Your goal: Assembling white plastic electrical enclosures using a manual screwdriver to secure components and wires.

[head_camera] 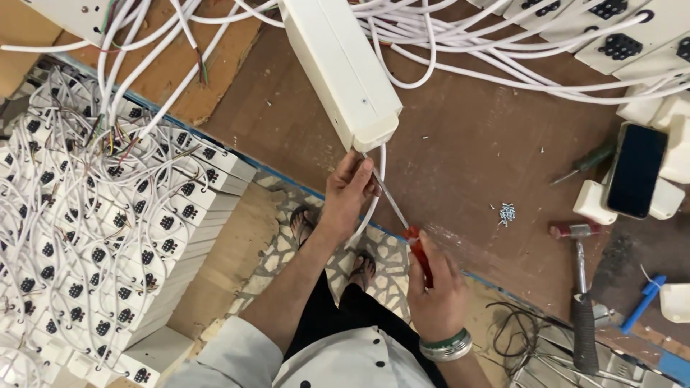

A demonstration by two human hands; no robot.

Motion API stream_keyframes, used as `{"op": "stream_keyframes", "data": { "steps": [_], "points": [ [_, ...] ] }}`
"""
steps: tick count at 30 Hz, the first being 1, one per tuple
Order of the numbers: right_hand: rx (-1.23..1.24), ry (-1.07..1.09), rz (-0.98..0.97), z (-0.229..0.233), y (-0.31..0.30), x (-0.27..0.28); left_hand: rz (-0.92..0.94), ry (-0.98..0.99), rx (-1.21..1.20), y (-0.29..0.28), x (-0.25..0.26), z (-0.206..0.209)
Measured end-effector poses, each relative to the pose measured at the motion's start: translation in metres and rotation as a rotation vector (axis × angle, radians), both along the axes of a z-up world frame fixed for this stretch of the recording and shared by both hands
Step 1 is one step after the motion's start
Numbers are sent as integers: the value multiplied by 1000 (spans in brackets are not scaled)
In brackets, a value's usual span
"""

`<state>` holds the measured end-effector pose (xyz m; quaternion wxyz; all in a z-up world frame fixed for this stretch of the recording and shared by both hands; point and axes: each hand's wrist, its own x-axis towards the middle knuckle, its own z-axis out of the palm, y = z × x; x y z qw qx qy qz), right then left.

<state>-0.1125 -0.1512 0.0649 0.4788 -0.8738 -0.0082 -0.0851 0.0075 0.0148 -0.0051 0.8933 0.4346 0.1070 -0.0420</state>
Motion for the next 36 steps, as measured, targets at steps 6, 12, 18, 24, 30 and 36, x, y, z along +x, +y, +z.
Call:
{"op": "stream_keyframes", "data": {
  "steps": [6,12,18,24,30,36],
  "points": [
    [931,692,-256,-3,-8,3,23,32,-16,0,4,1],
    [988,705,-118,-17,-15,4,36,-36,29,-4,3,-6],
    [48,161,-21,0,1,2,58,13,-12,-10,0,10],
    [172,52,3,-6,-5,3,51,-21,14,-7,1,-2],
    [1403,838,-150,-65,-50,-6,58,-83,0,-10,0,-11],
    [111,167,-27,-13,-13,-2,81,-15,4,-17,-1,-6]
  ]
}}
